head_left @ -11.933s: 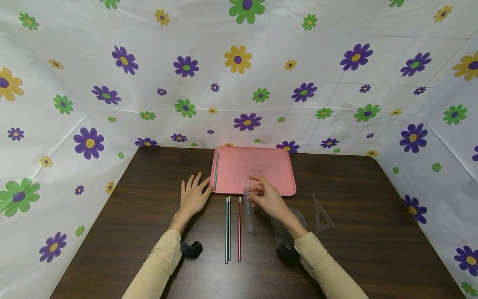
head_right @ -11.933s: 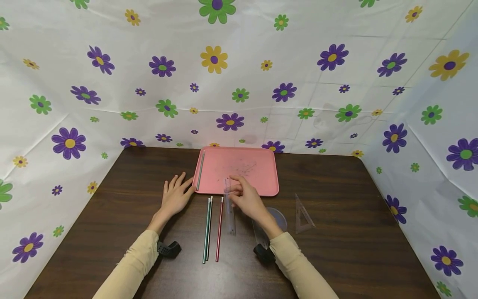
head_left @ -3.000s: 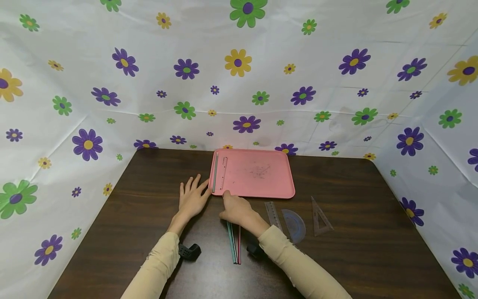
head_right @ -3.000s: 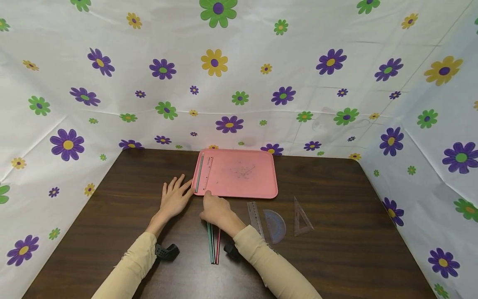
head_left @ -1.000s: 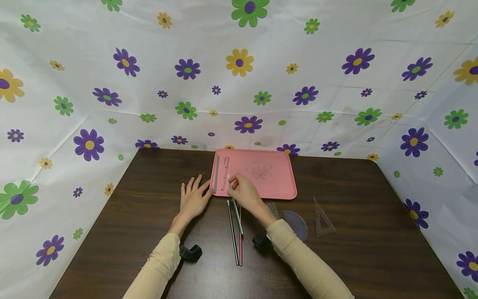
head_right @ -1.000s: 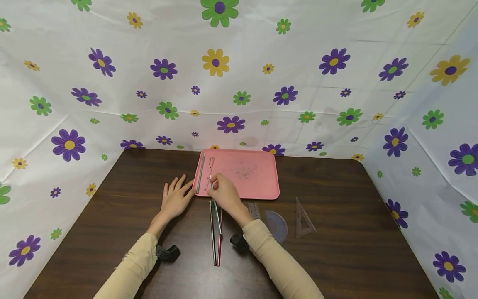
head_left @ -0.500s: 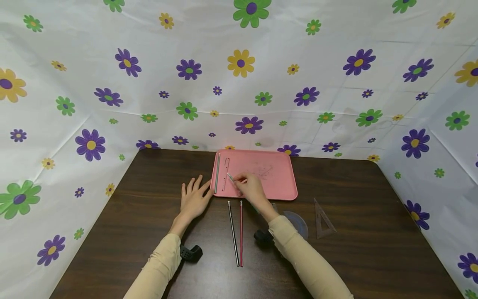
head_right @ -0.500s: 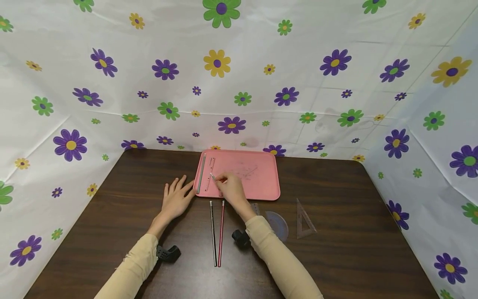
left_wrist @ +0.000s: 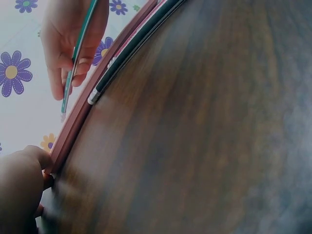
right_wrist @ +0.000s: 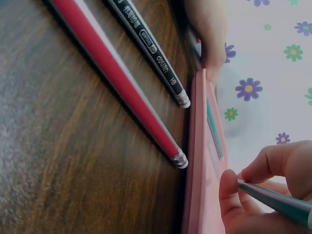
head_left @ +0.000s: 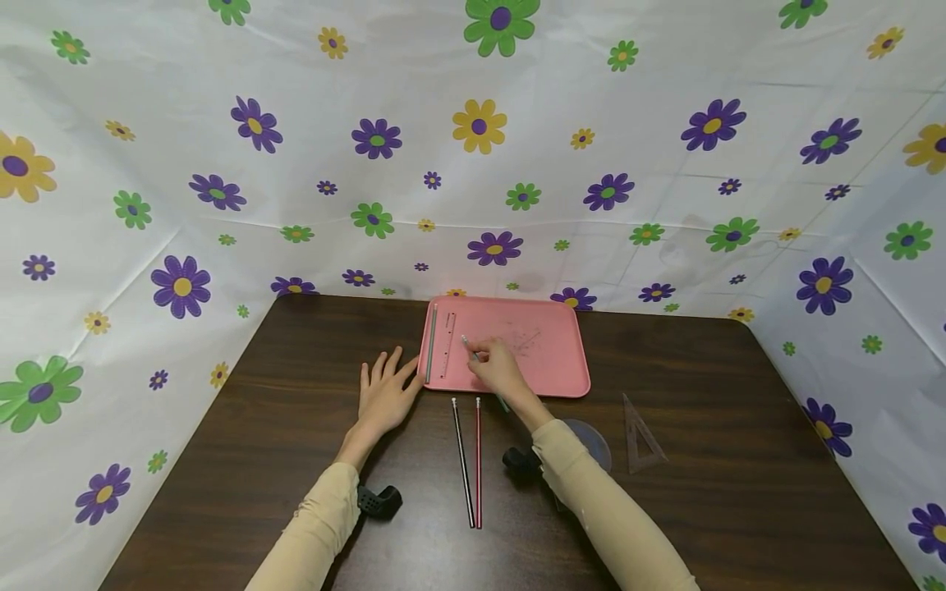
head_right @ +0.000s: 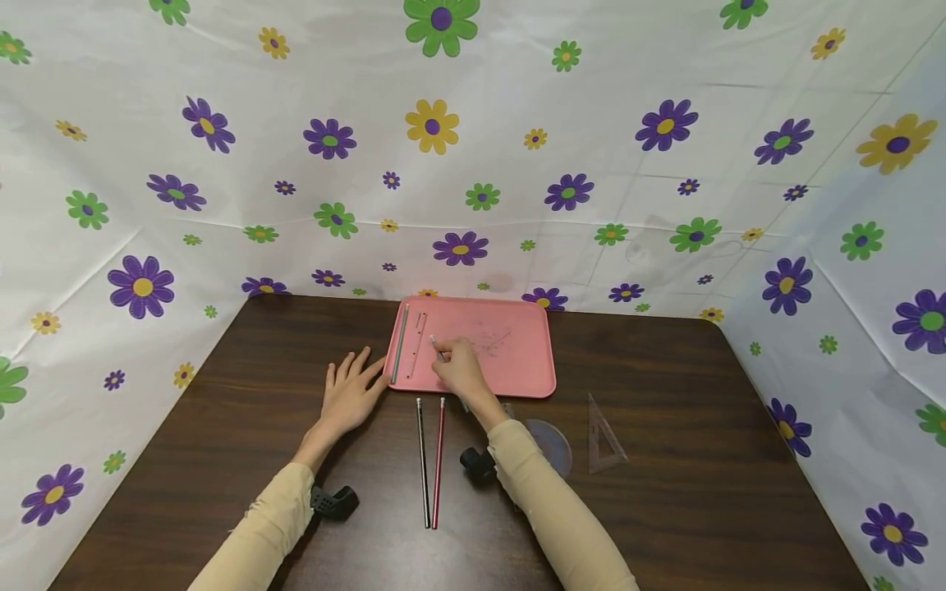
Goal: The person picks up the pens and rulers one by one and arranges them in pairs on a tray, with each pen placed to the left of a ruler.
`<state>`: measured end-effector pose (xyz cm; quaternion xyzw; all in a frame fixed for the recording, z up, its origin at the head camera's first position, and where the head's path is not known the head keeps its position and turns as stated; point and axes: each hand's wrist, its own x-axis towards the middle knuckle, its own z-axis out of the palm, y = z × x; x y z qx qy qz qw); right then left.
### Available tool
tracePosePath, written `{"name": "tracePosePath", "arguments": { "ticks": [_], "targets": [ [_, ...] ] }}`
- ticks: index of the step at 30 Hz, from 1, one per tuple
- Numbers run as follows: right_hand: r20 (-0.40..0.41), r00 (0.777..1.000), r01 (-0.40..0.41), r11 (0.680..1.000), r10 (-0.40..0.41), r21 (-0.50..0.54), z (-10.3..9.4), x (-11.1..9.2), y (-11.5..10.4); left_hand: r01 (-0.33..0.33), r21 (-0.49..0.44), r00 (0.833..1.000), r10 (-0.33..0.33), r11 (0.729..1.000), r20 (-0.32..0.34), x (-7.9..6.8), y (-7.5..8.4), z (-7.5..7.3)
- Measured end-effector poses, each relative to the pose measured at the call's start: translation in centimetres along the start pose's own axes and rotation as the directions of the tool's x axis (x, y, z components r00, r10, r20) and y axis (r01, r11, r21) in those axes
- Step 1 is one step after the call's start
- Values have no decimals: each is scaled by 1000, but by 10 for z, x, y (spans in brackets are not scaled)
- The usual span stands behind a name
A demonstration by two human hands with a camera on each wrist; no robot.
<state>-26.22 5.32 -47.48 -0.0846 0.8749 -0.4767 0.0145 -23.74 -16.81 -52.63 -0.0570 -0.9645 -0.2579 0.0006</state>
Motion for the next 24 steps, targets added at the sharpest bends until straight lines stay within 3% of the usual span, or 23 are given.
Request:
{"name": "tracePosePath", "arguments": {
  "ticks": [16, 24],
  "targets": [
    [-64, 994, 80, 992, -86, -95, 9, 16, 11, -6, -13, 1000, 6, 1000, -5, -2, 3, -2],
    [4, 994, 111, 972, -113, -205, 11, 16, 5, -1, -9, 1000, 1, 1000, -6, -3, 2, -2]
  ]
}}
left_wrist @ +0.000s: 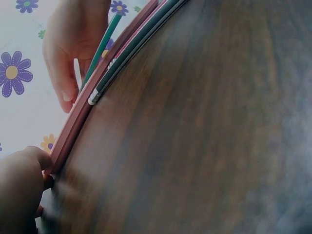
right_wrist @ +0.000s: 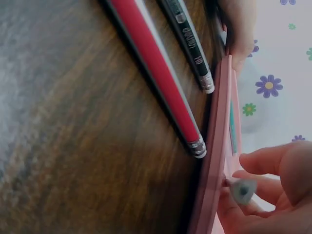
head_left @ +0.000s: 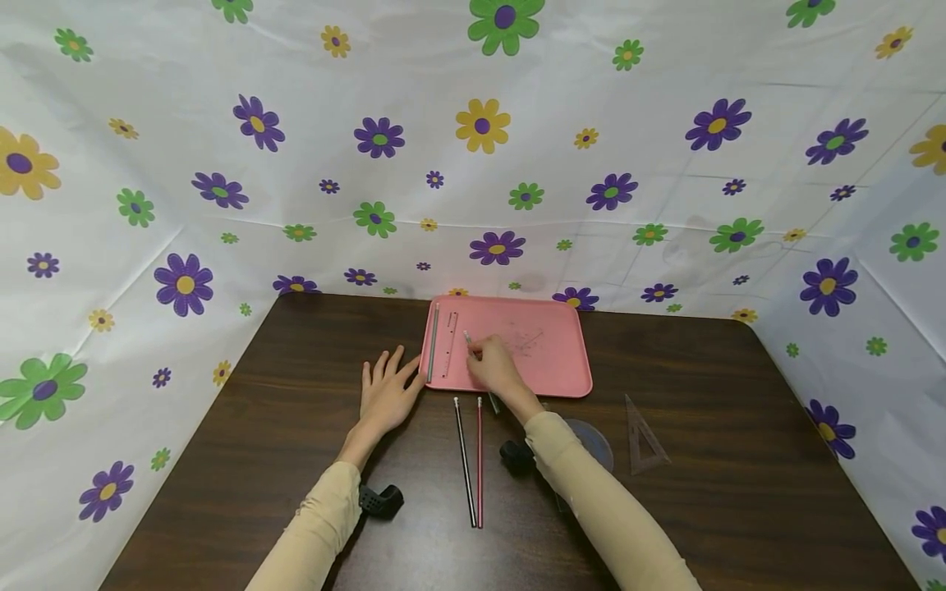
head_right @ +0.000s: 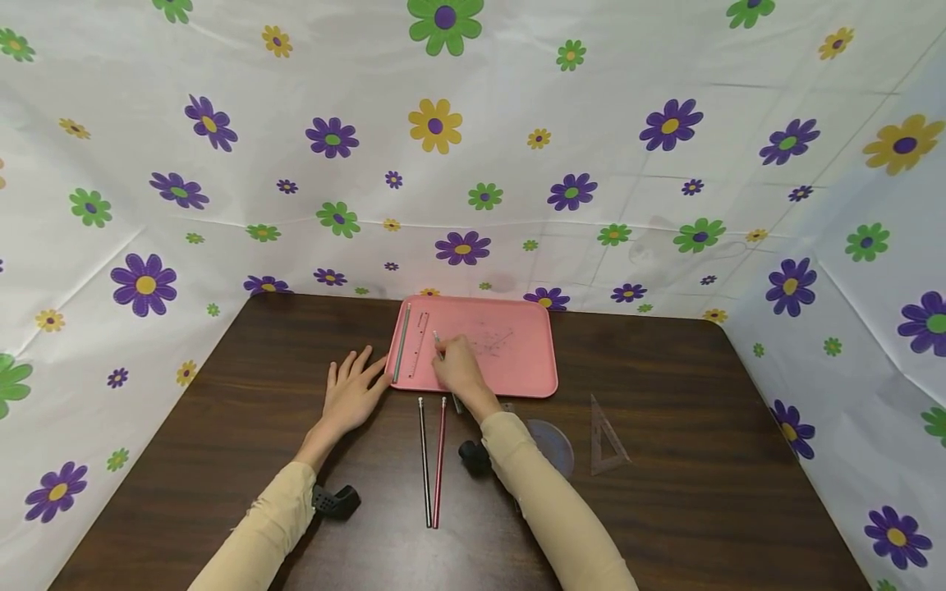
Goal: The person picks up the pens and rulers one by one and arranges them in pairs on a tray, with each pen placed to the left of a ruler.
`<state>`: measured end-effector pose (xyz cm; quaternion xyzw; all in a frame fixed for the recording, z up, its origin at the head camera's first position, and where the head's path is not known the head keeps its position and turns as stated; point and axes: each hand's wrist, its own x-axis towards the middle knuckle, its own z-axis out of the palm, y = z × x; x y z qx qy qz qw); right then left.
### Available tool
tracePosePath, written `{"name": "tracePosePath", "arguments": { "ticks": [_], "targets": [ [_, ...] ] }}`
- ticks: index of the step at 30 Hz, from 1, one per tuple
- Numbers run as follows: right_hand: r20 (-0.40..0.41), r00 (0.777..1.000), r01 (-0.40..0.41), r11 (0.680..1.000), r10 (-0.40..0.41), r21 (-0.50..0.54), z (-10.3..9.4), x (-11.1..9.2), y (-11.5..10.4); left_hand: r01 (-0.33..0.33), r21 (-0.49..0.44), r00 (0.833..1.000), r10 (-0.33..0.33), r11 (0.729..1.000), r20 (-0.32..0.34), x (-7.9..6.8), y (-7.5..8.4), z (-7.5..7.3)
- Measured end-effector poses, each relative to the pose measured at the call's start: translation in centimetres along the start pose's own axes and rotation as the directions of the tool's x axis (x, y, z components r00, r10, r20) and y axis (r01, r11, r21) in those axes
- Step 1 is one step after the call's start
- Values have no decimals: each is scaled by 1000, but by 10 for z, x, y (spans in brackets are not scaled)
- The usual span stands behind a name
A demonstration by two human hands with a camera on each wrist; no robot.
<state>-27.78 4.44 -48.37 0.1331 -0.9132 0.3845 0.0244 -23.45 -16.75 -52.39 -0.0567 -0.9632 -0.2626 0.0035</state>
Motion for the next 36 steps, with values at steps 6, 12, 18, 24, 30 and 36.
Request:
{"name": "tracePosePath", "arguments": {
  "ticks": [6, 12, 18, 24, 30, 36],
  "targets": [
    [56, 998, 25, 997, -21, -74, 2, -1, -5, -2, 8, 1000, 2, 1000, 2, 0, -1, 0],
    [79, 995, 68, 989, -58, -133, 3, -2, -8, -7, 3, 1000, 7, 1000, 7, 0, -2, 1],
    [102, 993, 63, 993, -53, -100, 2, -1, -9, -4, 8, 1000, 4, 1000, -6, 1, -3, 2],
    [173, 982, 92, 994, -79, -66, 1, 0, -4, 4, 14, 1000, -4, 1000, 0, 0, -1, 1],
    [202, 975, 95, 995, -89, -22, 1, -2, 3, -4, 14, 1000, 5, 1000, -9, 1, -2, 3],
    [96, 993, 75, 996, -70, -45, 0, -5, -3, -8, 3, 1000, 8, 1000, -9, 1, -1, 2]
  ]
}}
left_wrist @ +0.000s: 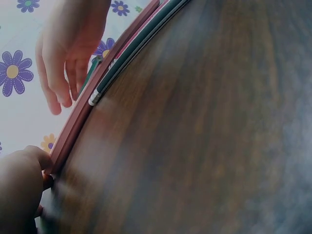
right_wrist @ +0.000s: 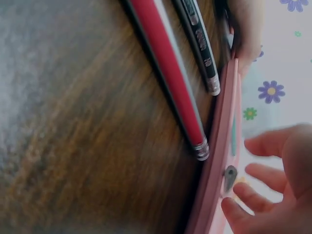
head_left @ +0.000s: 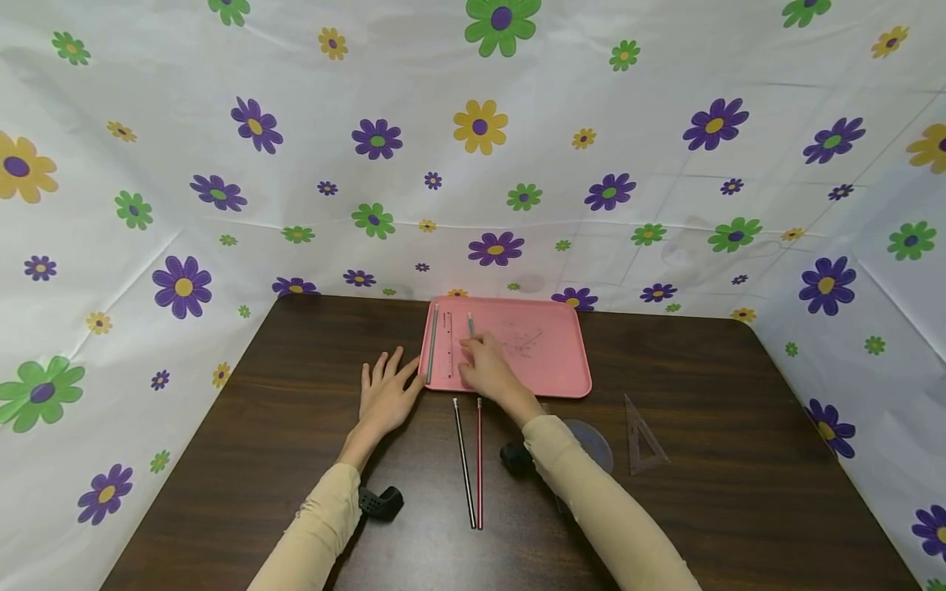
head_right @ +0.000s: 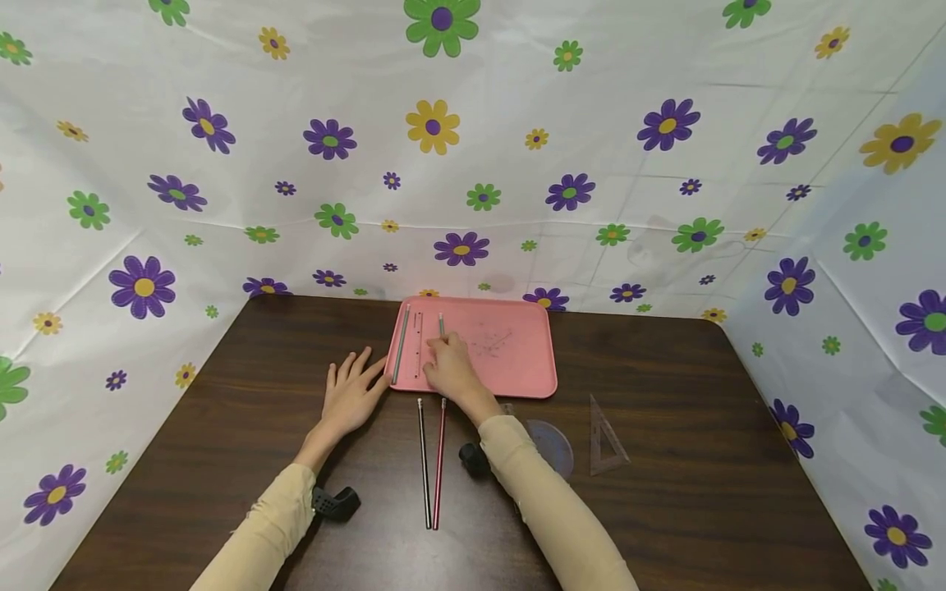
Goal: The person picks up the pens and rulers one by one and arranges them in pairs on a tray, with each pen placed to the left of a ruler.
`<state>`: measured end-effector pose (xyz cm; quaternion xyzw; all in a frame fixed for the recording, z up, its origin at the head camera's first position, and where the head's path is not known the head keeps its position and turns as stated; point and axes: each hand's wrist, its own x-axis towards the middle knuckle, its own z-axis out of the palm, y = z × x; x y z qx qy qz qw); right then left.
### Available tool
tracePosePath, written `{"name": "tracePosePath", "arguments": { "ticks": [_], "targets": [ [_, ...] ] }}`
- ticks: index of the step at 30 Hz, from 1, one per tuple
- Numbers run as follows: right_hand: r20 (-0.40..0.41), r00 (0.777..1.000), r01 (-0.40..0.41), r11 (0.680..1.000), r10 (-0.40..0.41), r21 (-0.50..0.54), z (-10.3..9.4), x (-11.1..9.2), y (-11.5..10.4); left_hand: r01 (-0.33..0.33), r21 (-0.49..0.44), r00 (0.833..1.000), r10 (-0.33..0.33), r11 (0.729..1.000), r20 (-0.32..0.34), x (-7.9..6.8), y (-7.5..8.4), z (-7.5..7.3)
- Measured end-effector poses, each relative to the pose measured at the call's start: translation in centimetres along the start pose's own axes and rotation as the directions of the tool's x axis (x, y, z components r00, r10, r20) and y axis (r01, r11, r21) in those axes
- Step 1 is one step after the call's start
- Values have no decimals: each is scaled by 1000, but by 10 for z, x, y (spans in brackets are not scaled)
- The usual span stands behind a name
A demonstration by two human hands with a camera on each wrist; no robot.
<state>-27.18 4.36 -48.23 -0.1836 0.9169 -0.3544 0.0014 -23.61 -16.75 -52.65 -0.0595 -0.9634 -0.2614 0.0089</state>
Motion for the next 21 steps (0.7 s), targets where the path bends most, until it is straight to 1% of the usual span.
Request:
{"name": "tracePosePath", "arguments": {
  "ticks": [2, 5, 8, 10, 12, 15, 21],
  "targets": [
    [-33, 999, -4, 999, 3, -36, 0, 0, -3, -1, 2, 1000, 1, 1000, 1, 0, 0, 0],
    [-42, 999, 5, 997, -9, -79, 0, -1, -4, 0, 9, 1000, 0, 1000, 1, 0, -1, 0],
    [-13, 999, 37, 997, -38, -71, 0, -1, -4, 1, 10, 1000, -1, 1000, -1, 0, -2, 0],
    [26, 998, 54, 997, -52, -63, 1, -2, -2, 2, 12, 1000, -2, 1000, 1, 0, -2, 1],
    [74, 996, 62, 996, -57, -67, 2, -3, 0, 3, 14, 1000, -3, 1000, 3, 0, -2, 1],
    [122, 991, 65, 994, -55, -85, 3, -4, 2, 5, 18, 1000, -5, 1000, 5, 0, -2, 2],
    [151, 987, 76, 992, -61, -97, 3, -2, 2, -2, 23, 1000, 2, 1000, -8, 1, -1, 2]
  ]
}}
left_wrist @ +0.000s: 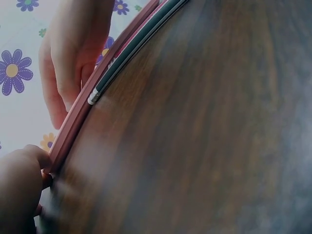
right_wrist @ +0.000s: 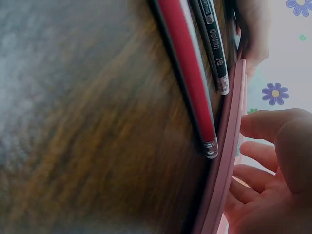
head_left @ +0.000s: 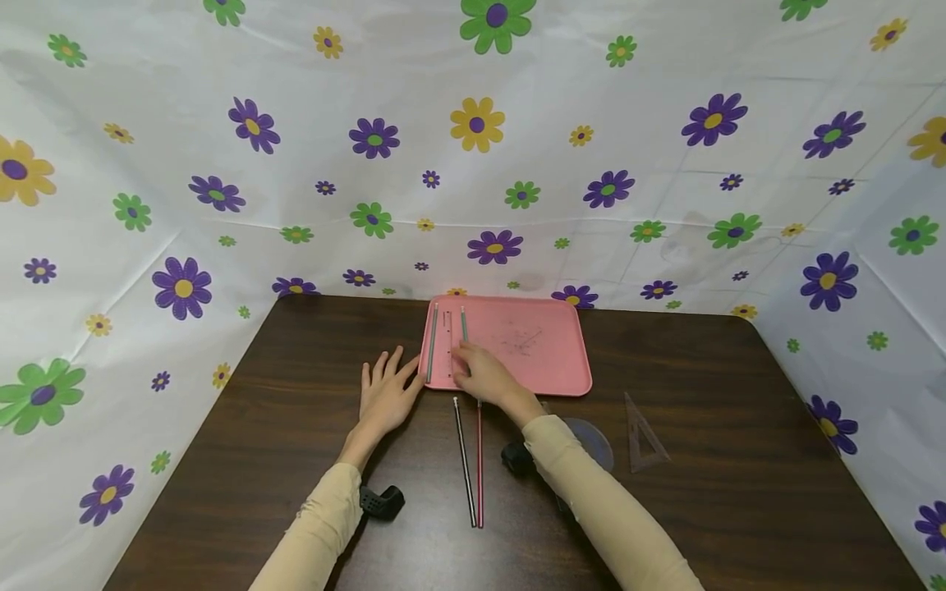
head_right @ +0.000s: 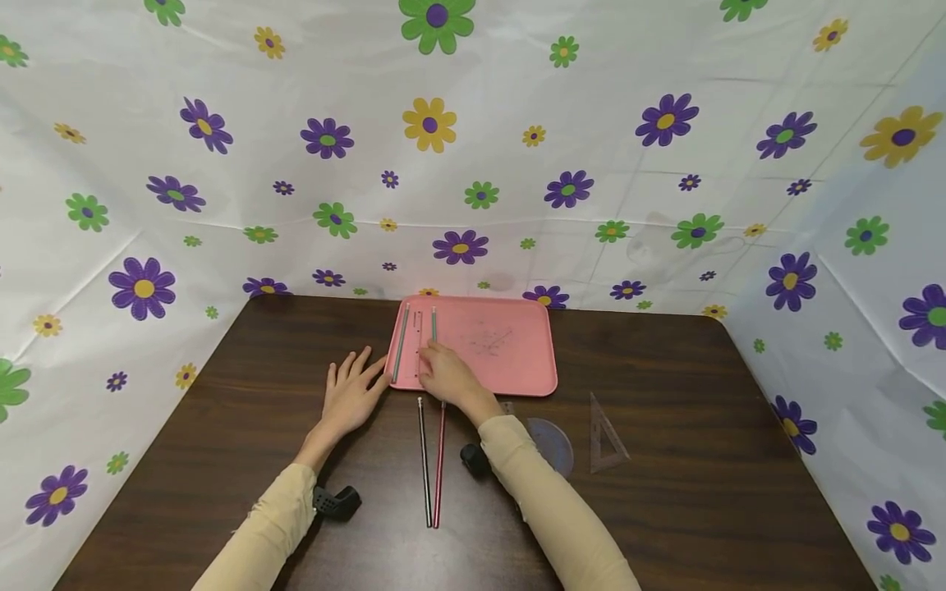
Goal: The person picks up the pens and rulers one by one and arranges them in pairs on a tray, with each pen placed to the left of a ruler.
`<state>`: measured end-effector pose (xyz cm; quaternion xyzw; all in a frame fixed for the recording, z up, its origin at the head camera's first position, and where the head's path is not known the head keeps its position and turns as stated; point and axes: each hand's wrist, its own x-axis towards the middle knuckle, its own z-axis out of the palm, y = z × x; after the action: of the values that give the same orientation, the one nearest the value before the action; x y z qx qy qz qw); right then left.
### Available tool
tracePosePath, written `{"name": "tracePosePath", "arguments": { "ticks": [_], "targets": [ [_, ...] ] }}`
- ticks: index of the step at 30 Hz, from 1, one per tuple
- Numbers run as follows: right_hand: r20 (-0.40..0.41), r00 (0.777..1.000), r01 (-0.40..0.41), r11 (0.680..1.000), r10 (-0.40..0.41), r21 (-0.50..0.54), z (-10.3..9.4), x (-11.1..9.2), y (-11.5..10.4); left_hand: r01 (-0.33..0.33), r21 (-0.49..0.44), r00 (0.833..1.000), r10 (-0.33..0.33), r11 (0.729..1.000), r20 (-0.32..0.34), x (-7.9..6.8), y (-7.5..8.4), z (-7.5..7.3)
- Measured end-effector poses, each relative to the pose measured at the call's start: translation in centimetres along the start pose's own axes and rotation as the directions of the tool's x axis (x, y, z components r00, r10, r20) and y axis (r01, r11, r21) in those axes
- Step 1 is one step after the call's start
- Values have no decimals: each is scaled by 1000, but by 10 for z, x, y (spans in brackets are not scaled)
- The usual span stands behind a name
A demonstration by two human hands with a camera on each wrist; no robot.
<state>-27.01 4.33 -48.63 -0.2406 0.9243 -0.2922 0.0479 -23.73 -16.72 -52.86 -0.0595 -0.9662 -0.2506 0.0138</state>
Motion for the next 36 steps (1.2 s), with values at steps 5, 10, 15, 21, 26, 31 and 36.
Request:
{"name": "tracePosePath", "arguments": {
  "ticks": [5, 10, 15, 21, 26, 31, 36],
  "targets": [
    [19, 1000, 19, 1000, -19, -11, -3, -2, 0, 3, -6, 1000, -3, 1000, 4, 1, 2, -1],
    [-8, 999, 39, 999, -38, 17, -5, -5, 0, 6, -7, 1000, -6, 1000, 8, 1, 2, -1],
    [-33, 999, 32, 999, -31, 33, -8, -12, 1, 10, -4, 1000, -10, 1000, 8, 0, 2, -1],
    [-65, 995, 80, 995, -76, 58, -14, -25, 6, 5, -6, 1000, -5, 1000, 5, -1, 2, 0],
    [-50, 992, 114, 993, -112, 34, -20, -40, 11, 2, -12, 1000, -2, 1000, 8, -2, 2, 0],
    [-2, 995, 98, 995, -98, -2, -26, -53, 17, 3, -3, 1000, -3, 1000, 1, -2, 2, -1],
    [34, 998, 57, 998, -56, -17, -29, -65, 22, 0, -2, 1000, 0, 1000, 3, -2, 1, -1]
  ]
}}
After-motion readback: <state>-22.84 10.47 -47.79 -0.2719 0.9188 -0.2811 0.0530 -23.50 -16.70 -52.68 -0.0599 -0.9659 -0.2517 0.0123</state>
